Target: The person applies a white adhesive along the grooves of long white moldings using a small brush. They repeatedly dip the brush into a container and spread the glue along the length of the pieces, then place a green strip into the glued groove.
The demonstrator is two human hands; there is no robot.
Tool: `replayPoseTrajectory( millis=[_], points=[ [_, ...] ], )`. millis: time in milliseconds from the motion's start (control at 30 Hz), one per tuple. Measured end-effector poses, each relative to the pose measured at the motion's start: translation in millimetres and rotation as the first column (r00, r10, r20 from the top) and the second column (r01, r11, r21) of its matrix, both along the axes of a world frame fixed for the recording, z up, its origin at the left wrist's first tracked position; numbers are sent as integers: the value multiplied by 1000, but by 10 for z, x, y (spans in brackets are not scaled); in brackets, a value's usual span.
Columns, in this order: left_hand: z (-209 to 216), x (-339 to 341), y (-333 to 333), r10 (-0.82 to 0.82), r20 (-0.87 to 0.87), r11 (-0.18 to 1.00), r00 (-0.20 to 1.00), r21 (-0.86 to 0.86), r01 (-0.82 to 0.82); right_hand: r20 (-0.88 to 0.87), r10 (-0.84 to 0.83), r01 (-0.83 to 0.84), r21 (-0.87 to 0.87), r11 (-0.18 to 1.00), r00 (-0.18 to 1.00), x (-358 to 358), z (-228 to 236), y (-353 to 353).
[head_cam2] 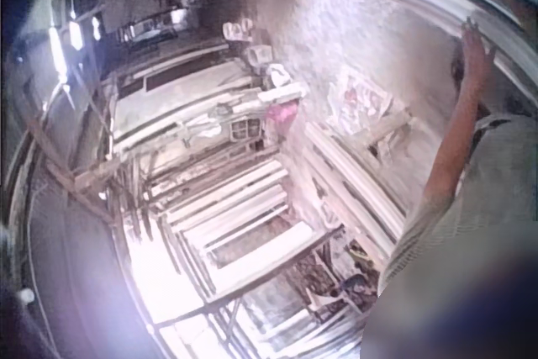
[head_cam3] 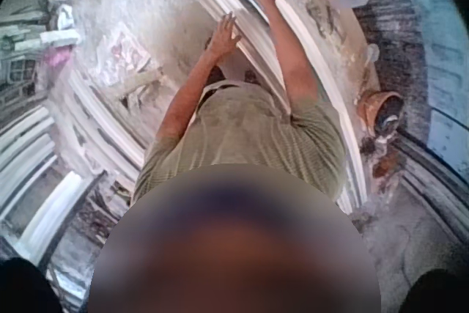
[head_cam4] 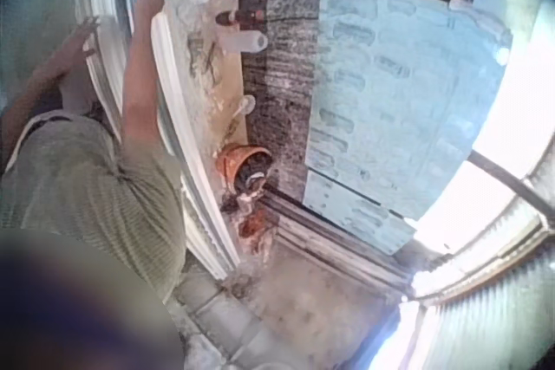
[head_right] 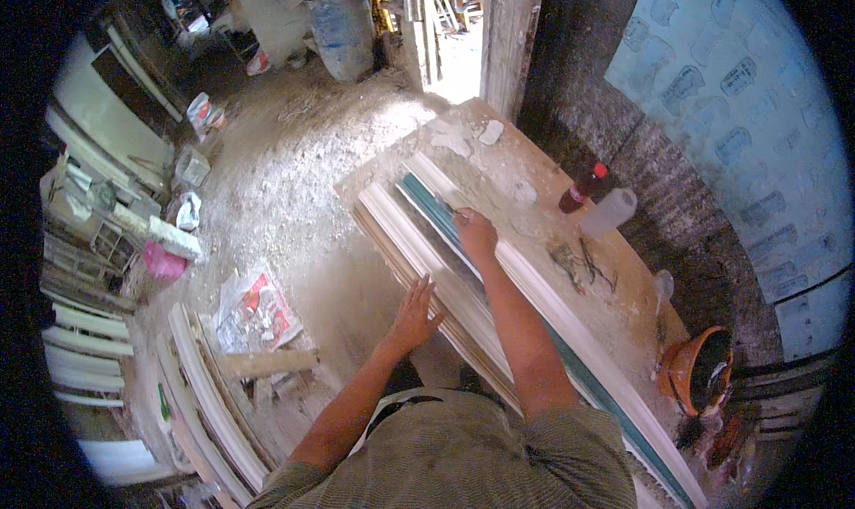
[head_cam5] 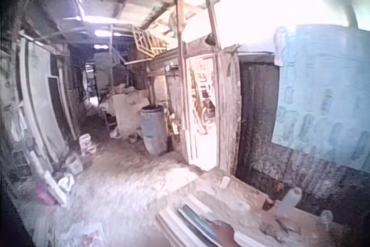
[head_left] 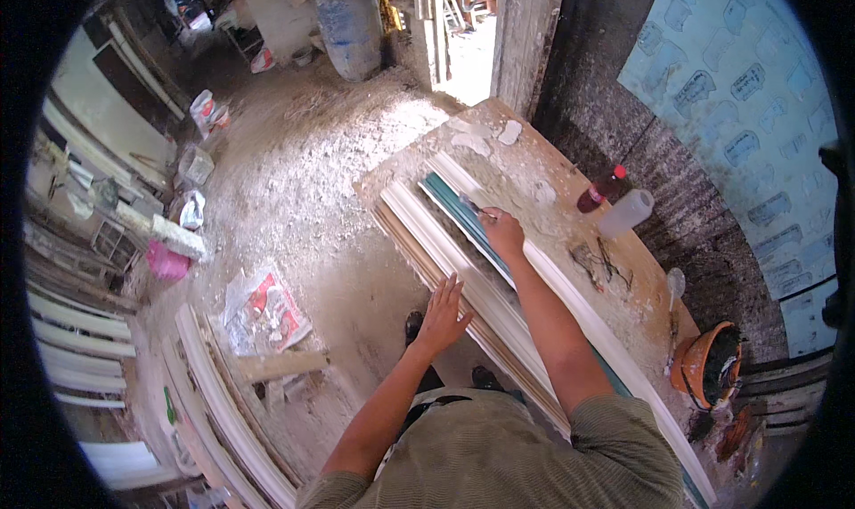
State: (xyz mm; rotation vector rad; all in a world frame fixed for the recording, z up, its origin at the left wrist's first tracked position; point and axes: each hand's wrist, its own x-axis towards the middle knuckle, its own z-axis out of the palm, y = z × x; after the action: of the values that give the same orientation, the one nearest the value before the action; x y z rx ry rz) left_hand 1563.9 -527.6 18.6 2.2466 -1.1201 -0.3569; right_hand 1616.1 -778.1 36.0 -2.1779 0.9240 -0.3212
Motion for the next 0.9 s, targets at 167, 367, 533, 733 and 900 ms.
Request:
replayPoseTrajectory(
  millis=[167,367,533,733,900],
  points=[
    [34,826,68,-112,84,982,990,165,97,-32,-30,28,-79,997,999,1386,79,334],
    [2,1198,132,-454,96,772,886,539,337,-228,74,-131,-247,960,971,1790,122,1168],
    [-80,1382,149,-473,3,843,881,291,452,-369,-92,7,-225,974,925,472,213,1343],
    [46,1506,77,-544,10,784,839,361,504,-636,-368,244,-278,929,678,-2282,334,1449],
    [202,1487,17,-544,-53,737,838,448,507,-703,-636,335,-545,769,318,-3603,566,1317]
  ],
)
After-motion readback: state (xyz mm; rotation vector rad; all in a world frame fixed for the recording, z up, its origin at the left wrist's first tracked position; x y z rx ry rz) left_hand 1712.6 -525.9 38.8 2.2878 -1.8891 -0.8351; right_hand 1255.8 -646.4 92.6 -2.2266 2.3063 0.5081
